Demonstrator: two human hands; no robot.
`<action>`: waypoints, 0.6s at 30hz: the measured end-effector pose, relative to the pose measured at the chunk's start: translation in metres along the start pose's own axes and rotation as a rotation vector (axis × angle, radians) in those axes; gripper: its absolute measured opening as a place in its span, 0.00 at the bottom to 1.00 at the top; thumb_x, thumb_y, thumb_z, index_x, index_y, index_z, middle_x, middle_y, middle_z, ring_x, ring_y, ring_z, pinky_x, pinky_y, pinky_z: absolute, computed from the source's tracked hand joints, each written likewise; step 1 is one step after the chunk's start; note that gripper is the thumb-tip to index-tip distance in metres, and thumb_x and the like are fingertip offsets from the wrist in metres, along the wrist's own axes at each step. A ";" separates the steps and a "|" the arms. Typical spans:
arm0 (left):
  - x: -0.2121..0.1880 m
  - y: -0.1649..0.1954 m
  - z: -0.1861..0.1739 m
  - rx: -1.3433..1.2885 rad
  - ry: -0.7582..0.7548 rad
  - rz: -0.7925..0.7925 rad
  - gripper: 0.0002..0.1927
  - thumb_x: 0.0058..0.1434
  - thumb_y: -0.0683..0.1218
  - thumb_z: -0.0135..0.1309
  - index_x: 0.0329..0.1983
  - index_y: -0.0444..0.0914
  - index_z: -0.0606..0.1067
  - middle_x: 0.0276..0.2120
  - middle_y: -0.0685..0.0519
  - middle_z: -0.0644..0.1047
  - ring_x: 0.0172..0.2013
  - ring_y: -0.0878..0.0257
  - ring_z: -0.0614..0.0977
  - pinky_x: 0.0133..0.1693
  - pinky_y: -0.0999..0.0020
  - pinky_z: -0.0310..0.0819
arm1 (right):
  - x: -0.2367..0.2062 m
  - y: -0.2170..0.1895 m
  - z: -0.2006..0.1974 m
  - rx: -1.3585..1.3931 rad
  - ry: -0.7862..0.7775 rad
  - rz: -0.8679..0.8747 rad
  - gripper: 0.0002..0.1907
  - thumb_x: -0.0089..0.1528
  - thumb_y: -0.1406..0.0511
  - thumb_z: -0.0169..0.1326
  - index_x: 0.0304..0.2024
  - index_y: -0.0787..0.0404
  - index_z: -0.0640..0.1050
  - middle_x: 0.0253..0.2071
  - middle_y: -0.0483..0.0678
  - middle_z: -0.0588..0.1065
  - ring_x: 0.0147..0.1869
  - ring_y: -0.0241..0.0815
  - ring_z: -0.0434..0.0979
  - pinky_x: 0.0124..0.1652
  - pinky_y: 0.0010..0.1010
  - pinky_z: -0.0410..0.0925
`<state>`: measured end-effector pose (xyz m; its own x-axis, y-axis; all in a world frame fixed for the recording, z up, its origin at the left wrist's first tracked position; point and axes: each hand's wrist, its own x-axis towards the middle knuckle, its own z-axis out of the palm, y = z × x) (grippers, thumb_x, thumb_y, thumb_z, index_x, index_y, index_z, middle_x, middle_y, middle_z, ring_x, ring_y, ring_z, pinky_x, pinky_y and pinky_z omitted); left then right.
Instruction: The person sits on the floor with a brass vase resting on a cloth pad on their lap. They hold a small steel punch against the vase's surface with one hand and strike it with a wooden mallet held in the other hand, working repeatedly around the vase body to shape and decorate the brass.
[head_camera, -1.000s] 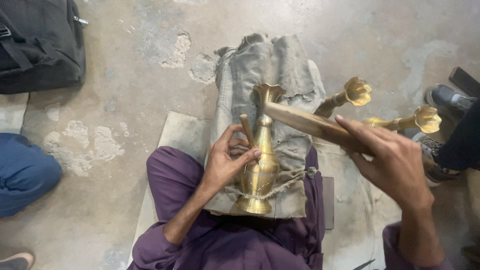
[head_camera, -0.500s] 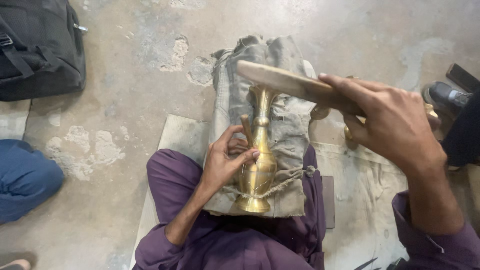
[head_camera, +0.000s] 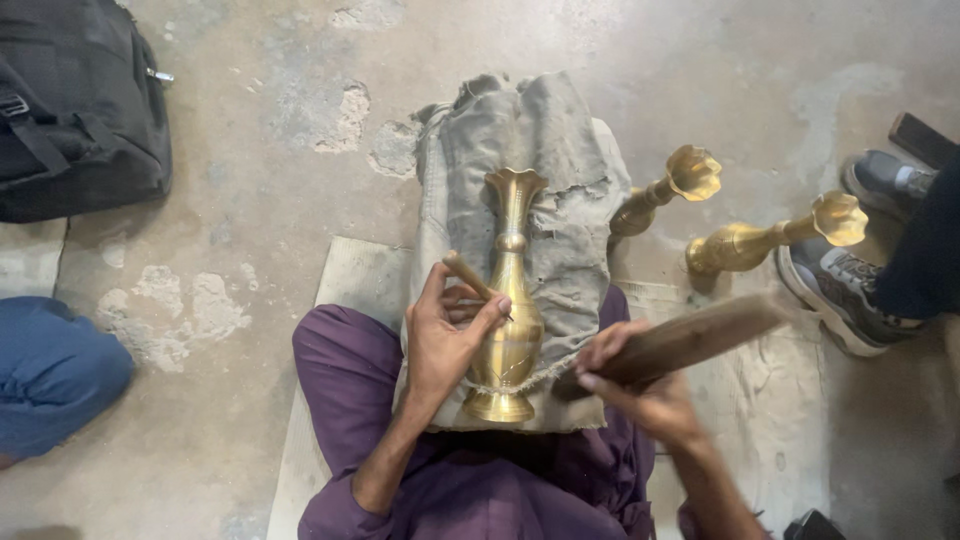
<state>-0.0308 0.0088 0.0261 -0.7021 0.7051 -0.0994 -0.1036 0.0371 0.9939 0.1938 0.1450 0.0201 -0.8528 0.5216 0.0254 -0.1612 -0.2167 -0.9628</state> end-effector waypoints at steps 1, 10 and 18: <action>-0.001 0.001 0.001 0.016 0.019 0.004 0.19 0.60 0.42 0.64 0.48 0.34 0.68 0.34 0.46 0.85 0.36 0.59 0.90 0.35 0.69 0.89 | -0.002 0.010 0.001 -0.036 0.000 0.050 0.20 0.59 0.77 0.65 0.47 0.61 0.70 0.42 0.49 0.75 0.53 0.44 0.80 0.57 0.43 0.75; -0.009 0.001 0.007 0.180 0.099 0.124 0.17 0.61 0.44 0.65 0.43 0.33 0.68 0.33 0.46 0.85 0.37 0.59 0.90 0.35 0.68 0.89 | 0.026 -0.032 -0.026 -0.675 0.041 0.065 0.28 0.60 0.67 0.61 0.62 0.63 0.71 0.44 0.52 0.79 0.45 0.44 0.83 0.45 0.43 0.81; -0.010 -0.004 0.009 0.150 0.096 0.152 0.16 0.63 0.43 0.63 0.45 0.32 0.69 0.34 0.48 0.85 0.37 0.60 0.90 0.36 0.70 0.91 | 0.090 -0.143 0.002 -1.444 -0.073 -0.425 0.31 0.64 0.63 0.62 0.69 0.56 0.71 0.46 0.55 0.80 0.40 0.46 0.83 0.38 0.39 0.80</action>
<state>-0.0172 0.0076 0.0239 -0.7659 0.6406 0.0555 0.1100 0.0455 0.9929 0.1392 0.2215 0.1600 -0.8986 0.2845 0.3341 0.1810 0.9339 -0.3084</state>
